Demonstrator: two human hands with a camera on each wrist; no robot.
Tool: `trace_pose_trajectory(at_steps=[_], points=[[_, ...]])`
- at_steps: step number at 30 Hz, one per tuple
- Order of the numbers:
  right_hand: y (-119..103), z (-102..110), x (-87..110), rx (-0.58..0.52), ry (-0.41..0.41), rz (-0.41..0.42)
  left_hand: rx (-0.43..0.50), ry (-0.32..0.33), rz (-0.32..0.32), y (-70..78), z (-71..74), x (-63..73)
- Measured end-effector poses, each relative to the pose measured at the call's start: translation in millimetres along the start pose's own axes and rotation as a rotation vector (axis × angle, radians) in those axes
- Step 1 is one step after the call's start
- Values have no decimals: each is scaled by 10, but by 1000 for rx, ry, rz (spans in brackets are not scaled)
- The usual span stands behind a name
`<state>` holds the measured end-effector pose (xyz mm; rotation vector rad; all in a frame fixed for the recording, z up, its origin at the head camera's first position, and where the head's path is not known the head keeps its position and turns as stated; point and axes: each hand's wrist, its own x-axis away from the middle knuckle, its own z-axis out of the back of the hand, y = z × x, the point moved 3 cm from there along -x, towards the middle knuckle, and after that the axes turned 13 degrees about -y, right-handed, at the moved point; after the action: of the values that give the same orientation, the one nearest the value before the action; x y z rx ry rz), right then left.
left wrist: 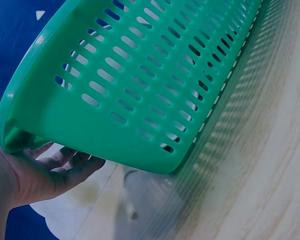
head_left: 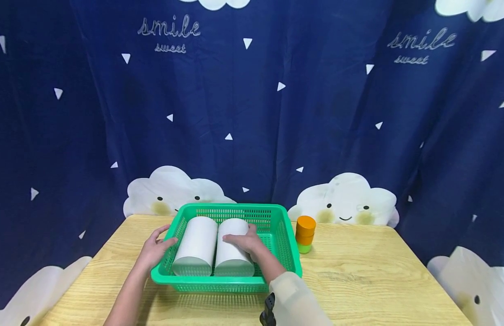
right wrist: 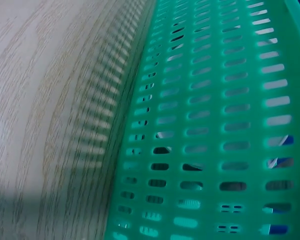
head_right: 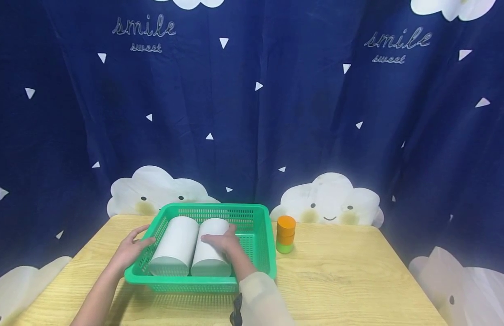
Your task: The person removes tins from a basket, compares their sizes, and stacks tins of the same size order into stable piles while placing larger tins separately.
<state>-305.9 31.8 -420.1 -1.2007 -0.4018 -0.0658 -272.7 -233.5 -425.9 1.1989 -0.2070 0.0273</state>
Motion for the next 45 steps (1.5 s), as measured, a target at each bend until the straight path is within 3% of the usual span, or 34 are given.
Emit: trace_pose_trajectory(at_steps=[7, 21, 45], points=[[-29, 37, 21, -2, -8, 10, 5, -2, -3, 13, -3, 10], [-173, 189, 168, -20, -31, 137, 5, -2, -2, 27, 1, 19], [-364, 574, 463, -62, -157, 177, -27, -5, -12, 11, 22, 3]])
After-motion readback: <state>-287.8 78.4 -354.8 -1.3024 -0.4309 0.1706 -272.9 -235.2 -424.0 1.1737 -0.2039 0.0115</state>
